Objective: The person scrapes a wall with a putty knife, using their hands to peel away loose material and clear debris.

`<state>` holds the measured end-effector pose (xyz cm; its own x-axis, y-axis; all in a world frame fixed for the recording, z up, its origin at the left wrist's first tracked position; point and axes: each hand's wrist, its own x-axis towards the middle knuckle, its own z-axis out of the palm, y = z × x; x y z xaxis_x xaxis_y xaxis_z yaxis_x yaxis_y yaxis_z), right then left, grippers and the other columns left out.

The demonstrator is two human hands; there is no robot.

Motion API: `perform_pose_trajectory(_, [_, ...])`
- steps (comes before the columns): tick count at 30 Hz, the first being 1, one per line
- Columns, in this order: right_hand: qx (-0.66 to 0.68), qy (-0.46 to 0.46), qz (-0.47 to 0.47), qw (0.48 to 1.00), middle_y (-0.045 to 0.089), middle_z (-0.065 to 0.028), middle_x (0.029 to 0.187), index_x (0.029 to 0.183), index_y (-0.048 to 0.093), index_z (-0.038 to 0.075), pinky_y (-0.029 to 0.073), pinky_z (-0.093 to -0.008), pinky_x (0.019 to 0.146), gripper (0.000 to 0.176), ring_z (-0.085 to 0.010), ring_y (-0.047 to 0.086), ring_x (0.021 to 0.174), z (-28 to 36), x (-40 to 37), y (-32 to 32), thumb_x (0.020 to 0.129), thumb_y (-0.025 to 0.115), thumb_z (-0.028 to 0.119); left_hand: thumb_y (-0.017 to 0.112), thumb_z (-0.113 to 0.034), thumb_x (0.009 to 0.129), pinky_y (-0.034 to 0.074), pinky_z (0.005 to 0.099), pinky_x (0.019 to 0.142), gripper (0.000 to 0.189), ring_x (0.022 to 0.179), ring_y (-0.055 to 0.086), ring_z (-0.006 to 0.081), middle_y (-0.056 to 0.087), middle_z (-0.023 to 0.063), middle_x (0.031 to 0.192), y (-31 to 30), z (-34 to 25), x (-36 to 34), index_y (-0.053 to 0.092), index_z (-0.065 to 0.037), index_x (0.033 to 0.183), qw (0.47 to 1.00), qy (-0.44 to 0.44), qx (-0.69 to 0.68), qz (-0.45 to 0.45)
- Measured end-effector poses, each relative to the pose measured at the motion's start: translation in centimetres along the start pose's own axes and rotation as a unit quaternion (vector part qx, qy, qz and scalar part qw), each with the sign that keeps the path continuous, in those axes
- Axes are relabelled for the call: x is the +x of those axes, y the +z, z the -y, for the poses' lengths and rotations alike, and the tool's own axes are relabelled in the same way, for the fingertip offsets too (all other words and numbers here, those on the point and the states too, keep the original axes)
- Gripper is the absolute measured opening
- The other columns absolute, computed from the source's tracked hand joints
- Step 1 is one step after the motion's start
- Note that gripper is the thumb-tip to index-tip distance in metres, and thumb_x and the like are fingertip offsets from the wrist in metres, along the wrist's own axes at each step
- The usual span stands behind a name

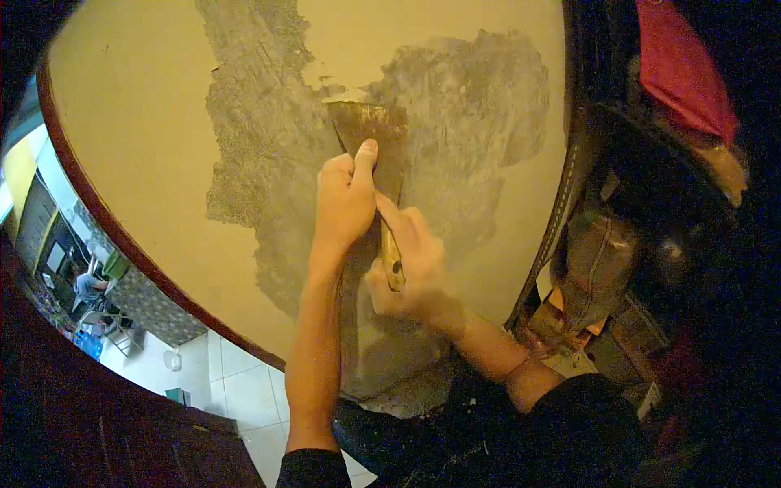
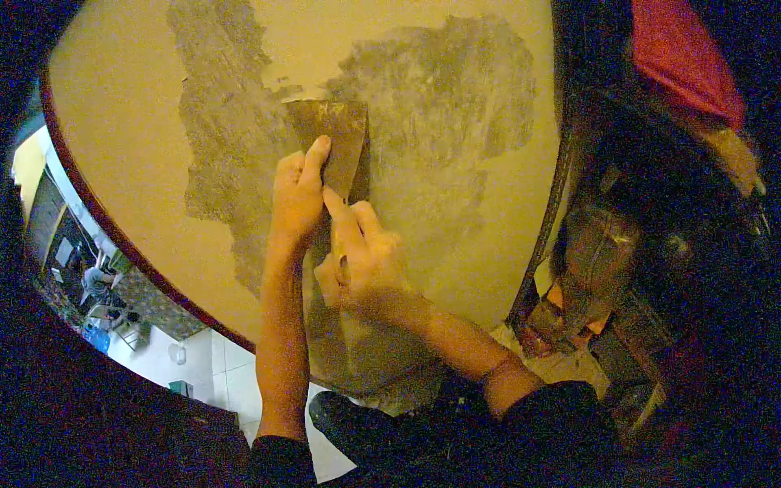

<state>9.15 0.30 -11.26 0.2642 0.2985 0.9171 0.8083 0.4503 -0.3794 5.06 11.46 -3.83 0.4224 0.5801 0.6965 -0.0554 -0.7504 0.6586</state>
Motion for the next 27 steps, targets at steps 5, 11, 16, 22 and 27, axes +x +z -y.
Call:
perform_pose_trajectory(5, [-0.021,-0.016,-0.002,1.0,0.053,-0.0212,0.094,0.139,0.042,-0.004,0.051,-0.0436,0.059,0.07,-0.0376,0.058,0.068,-0.3,-0.7,0.1,0.074,0.062,0.011,0.054,-0.036,0.1,0.029,0.0394,0.05,0.057,0.053,0.036,0.0139,0.036,0.0044,0.052,0.1,0.4,-0.6,0.043,0.002,0.059,1.0,-0.004,0.0,-0.006])
perform_pose_trajectory(11, [0.006,0.002,-0.002,1.0,0.051,-0.0222,0.091,0.138,0.044,-0.003,0.049,-0.0448,0.063,0.069,-0.0413,0.055,0.073,0.7,0.7,0.1,0.072,0.057,0.008,0.057,-0.038,0.099,0.028,0.0379,0.048,0.058,0.05,0.034,0.0128,0.036,0.0021,0.05,-0.3,-1.0,1.6,0.043,0.001,0.057,0.999,-0.014,-0.034,-0.024])
perform_pose_trajectory(16, [-0.013,0.004,0.011,1.0,0.051,-0.0224,0.091,0.138,0.044,-0.002,0.048,-0.0459,0.063,0.069,-0.0418,0.056,0.073,0.3,0.8,0.0,0.071,0.058,0.008,0.054,-0.039,0.099,0.028,0.0384,0.048,0.06,0.05,0.035,0.0136,0.037,0.0036,0.05,-0.2,-0.7,1.2,0.043,0.001,0.057,0.999,-0.002,-0.032,-0.032])
perform_pose_trajectory(22, [-0.01,0.025,0.029,0.999,0.052,-0.0222,0.094,0.14,0.043,0.0,0.049,-0.0468,0.066,0.071,-0.042,0.056,0.075,1.0,0.6,-0.3,0.072,0.059,0.009,0.052,-0.04,0.1,0.029,0.0392,0.049,0.059,0.052,0.037,0.0137,0.038,0.0056,0.051,-0.4,-0.6,0.6,0.044,0.002,0.059,0.999,-0.013,-0.016,-0.045])
perform_pose_trajectory(27, [-0.076,0.018,0.04,0.996,0.052,-0.0221,0.101,0.145,0.035,0.002,0.049,-0.0475,0.068,0.077,-0.0441,0.056,0.079,-0.3,1.0,0.7,0.073,0.062,0.009,0.052,-0.041,0.1,0.029,0.0395,0.05,0.059,0.053,0.038,0.0139,0.038,0.0102,0.053,0.0,-0.7,1.2,0.046,0.003,0.061,0.996,0.036,-0.013,-0.078])
